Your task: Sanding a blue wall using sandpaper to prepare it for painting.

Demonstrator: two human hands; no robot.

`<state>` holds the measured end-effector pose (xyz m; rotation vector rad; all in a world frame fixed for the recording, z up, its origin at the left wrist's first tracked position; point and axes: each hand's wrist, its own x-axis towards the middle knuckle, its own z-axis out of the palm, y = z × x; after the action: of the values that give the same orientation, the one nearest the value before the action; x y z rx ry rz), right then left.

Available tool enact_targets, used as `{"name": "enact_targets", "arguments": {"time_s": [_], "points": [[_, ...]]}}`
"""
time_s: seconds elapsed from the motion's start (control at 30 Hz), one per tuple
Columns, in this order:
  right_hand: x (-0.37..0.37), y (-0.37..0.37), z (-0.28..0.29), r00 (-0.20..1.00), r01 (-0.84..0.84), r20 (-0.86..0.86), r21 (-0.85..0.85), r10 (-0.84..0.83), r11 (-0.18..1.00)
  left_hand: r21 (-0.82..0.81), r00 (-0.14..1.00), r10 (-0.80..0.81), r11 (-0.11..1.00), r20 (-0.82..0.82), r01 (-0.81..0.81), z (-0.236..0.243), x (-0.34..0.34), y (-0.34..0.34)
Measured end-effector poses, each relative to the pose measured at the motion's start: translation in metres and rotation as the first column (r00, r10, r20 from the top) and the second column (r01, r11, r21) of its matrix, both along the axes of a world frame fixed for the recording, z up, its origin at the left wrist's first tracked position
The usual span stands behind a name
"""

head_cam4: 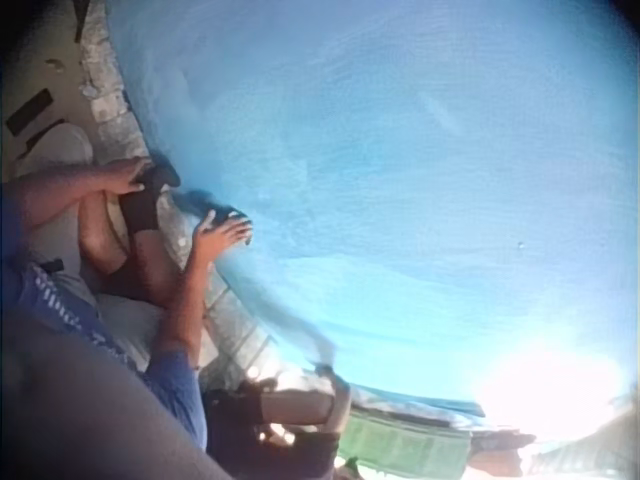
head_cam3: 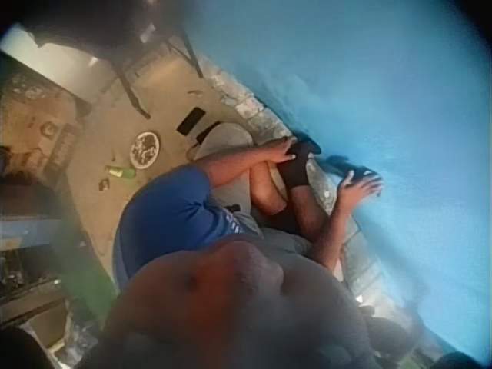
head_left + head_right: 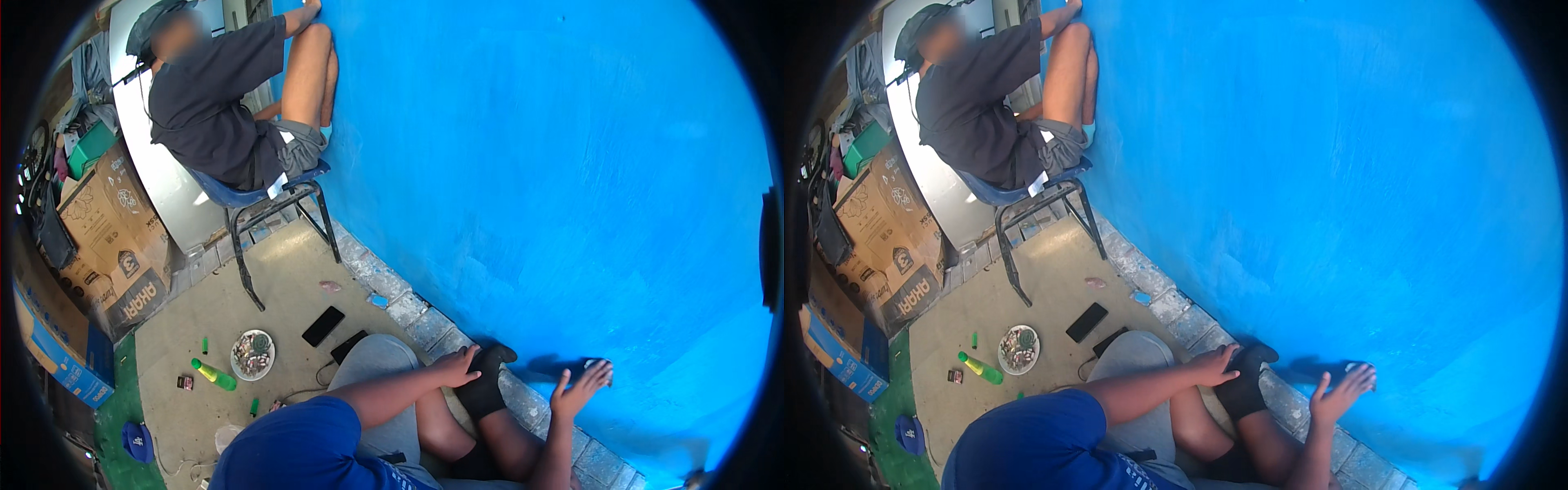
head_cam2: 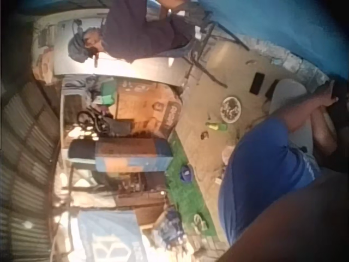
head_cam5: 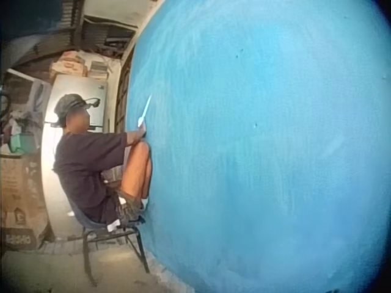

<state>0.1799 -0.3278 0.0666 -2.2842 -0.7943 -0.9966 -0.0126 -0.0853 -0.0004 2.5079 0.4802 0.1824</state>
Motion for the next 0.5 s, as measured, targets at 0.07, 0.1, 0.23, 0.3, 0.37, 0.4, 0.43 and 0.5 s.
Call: {"name": "enact_targets", "arguments": {"time_s": [0.07,0.1,0.23,0.3,0.37,0.4,0.43,0.5], "points": [[-0.005,0.015,0.001,0.999,-0.034,-0.035,-0.09,0.031,0.995,0.021,1.0,-0.02,1.0,-0.022,0.021,-0.003,0.0,-0.003],[-0.005,0.023,-0.001,1.0,0.002,0.019,-0.016,-0.002,1.0,-0.009,0.998,-0.033,0.999,-0.05,0.033,-0.002,0.003,-0.004],[-0.019,0.064,0.001,0.995,-0.104,-0.001,-0.041,0.104,0.994,-0.058,1.0,0.008,0.998,0.02,-0.006,-0.019,0.004,0.007],[-0.013,0.076,-0.013,0.988,-0.15,-0.034,-0.019,0.15,0.988,-0.095,1.0,-0.009,0.995,0.018,0.011,-0.031,0.016,0.007],[-0.006,0.086,-0.008,0.973,-0.218,-0.06,0.076,0.223,0.973,-0.032,0.999,0.019,0.999,-0.042,-0.021,-0.024,0.012,0.016],[-0.001,0.081,-0.004,0.954,-0.283,-0.071,0.107,0.291,0.953,-0.149,0.996,0.029,0.988,-0.088,-0.042,-0.018,0.012,0.02],[0.005,0.075,-0.009,0.987,-0.157,-0.007,0.094,0.158,0.983,-0.123,0.995,0.026,0.992,-0.096,-0.037,-0.013,0.008,0.024],[0.03,0.052,-0.014,0.993,0.071,0.071,0.231,-0.09,0.97,-0.097,0.991,-0.019,0.995,-0.132,0.006,-0.002,0.013,0.022]]}}
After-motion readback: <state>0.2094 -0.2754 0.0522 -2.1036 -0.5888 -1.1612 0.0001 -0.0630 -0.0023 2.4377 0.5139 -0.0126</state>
